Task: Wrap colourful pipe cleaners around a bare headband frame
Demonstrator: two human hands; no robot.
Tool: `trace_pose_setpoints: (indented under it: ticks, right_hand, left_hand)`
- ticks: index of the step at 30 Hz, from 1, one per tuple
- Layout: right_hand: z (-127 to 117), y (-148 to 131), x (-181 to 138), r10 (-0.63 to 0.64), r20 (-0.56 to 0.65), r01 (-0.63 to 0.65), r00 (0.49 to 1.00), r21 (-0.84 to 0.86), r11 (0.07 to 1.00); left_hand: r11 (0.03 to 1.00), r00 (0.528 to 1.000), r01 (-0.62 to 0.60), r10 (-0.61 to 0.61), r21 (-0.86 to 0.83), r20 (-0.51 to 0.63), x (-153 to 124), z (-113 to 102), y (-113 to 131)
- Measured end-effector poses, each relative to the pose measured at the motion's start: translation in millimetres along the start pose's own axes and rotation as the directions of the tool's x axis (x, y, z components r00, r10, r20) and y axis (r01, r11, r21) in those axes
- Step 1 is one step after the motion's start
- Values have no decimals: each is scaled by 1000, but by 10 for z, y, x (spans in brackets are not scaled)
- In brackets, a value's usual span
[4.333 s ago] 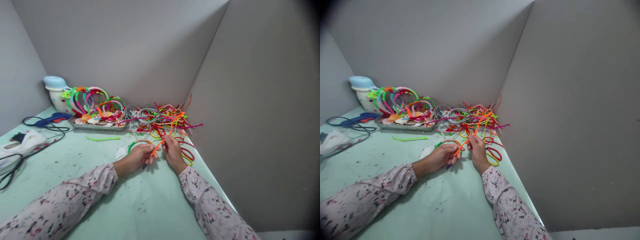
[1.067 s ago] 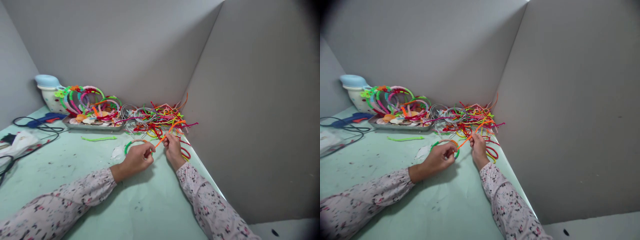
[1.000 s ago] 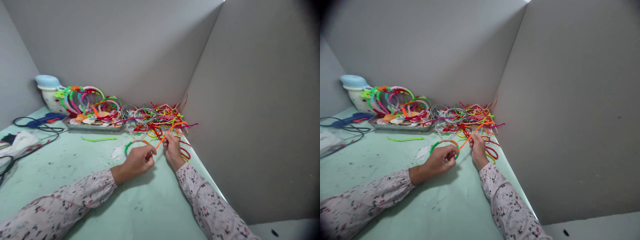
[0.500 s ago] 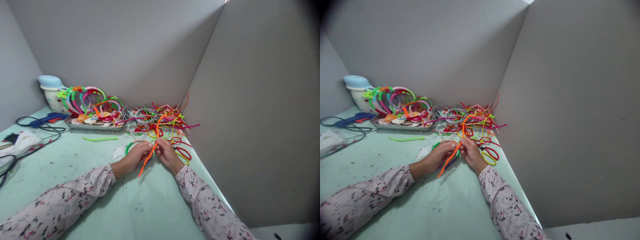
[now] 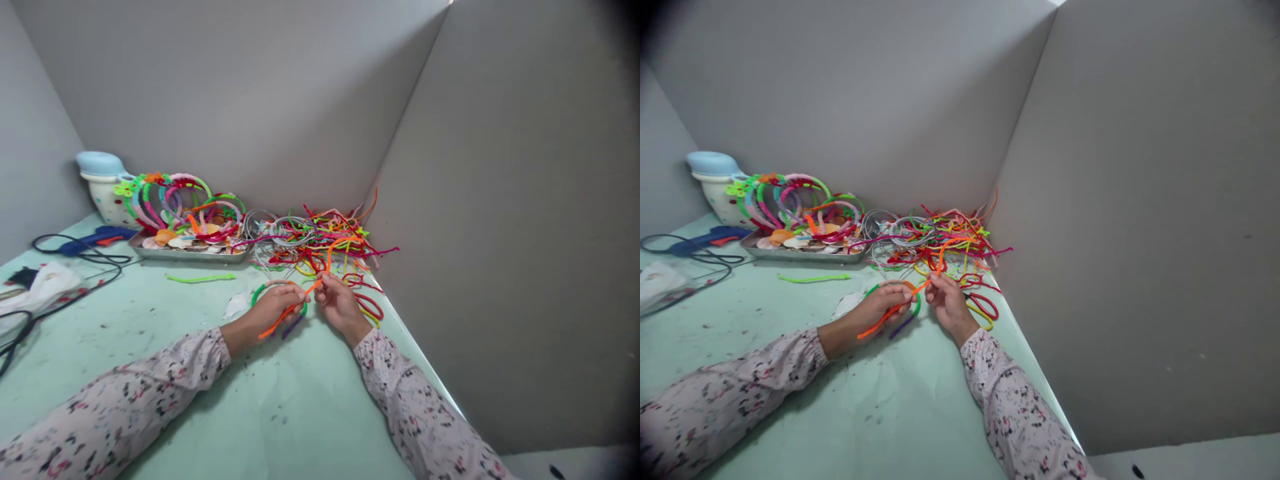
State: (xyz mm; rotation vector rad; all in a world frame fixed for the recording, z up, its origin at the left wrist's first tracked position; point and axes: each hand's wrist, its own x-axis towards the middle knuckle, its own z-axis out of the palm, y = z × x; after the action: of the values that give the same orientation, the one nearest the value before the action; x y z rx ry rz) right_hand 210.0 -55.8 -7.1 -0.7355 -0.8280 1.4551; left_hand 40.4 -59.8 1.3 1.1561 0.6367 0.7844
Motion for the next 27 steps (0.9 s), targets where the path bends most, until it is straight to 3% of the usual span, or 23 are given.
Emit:
trace_pose_setpoints:
  ticks: [15,22,24,27]
  right_hand:
    - [-12,18,35,-177,-87,151,980,-247,957]
    - [17,-12,10,-312,-114,211,943,-521,827]
    - [10,-14,13,-297,-113,198,948,-520,831]
    - [-2,-4,17,-206,-71,151,976,-459,876]
  left_hand:
    - [980,986,-77,102,185,-130,3,41,46]
    - [932,977,-126,176,339,-122,32,32,-44]
    - [913,973,-134,195,386,-124,23,38,-59]
    - [945,994,-65,89,322,-60,-9,56,-54]
